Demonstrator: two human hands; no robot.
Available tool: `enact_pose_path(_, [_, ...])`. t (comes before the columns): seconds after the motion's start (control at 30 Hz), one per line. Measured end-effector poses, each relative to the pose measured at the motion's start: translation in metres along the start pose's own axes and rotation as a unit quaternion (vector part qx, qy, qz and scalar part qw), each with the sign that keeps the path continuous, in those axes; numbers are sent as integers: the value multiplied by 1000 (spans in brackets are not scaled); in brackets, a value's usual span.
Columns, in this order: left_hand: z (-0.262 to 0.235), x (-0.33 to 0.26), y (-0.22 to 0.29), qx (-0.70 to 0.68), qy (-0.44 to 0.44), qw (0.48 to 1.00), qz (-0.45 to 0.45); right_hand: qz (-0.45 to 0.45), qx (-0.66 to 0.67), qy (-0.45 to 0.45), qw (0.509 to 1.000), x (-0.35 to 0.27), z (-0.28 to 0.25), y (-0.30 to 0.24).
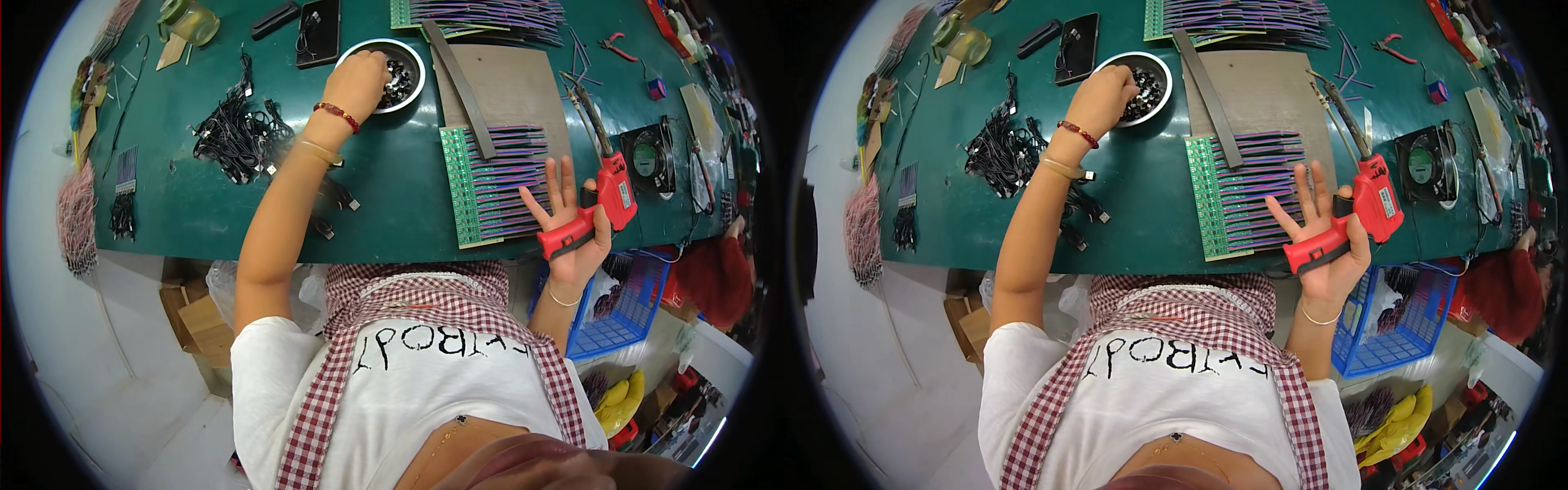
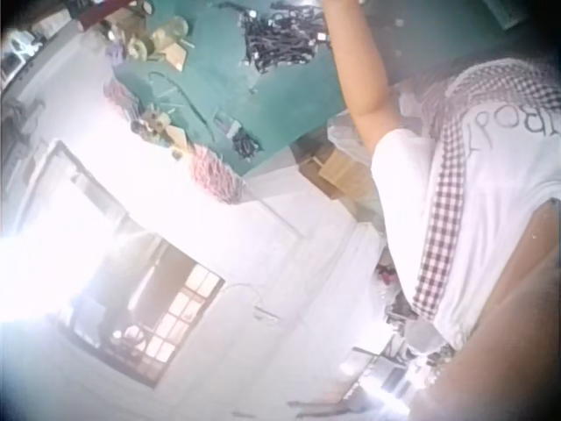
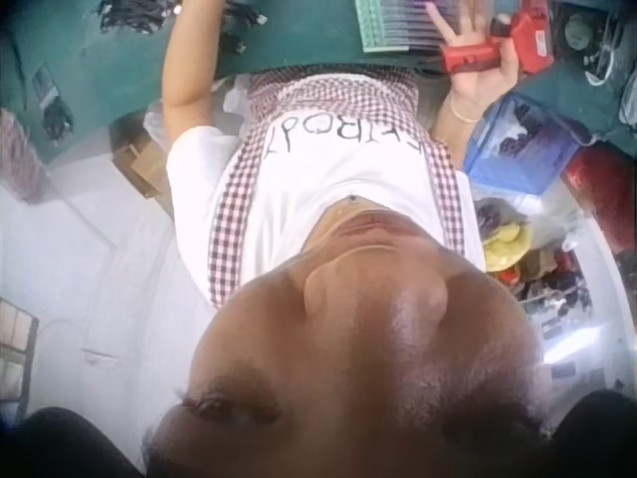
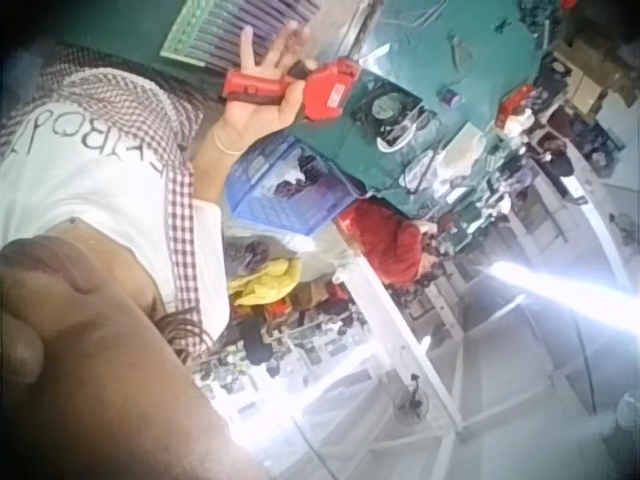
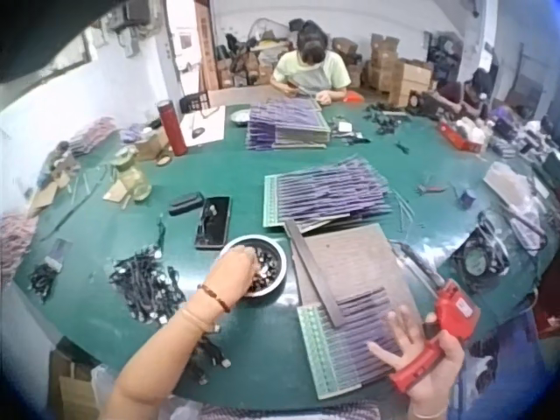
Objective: The person applies hot glue to electronic components and wires on a circuit board using a hot glue gun to secure them.
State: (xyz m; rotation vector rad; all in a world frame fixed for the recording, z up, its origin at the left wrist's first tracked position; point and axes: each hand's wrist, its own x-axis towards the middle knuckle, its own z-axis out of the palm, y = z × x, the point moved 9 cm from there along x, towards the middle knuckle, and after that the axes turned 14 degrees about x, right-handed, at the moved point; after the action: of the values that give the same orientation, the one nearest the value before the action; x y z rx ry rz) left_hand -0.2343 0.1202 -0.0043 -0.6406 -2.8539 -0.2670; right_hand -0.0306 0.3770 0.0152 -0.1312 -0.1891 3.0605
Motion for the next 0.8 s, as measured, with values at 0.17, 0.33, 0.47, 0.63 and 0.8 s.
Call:
enact_pose_path(0.17, [-26,-30,42,-423,-75,902,-48,-36,-128,21,991,-5,1,-5])
enact_pose_path(0.33, [-31,-95,144,-698,-231,675,-70,-52,-376,95,920,-13,20,39])
enact_pose_path(0.47, [-34,-115,152,-679,-199,693,-140,-51,-470,80,877,-19,16,49])
enact_pose_path(0.63, [-55,-115,139,-527,-159,831,-77,-43,-486,77,869,-25,25,52])
enact_pose_path(0.8, [-42,-124,142,-566,-191,798,-77,-41,-501,87,860,-27,18,55])
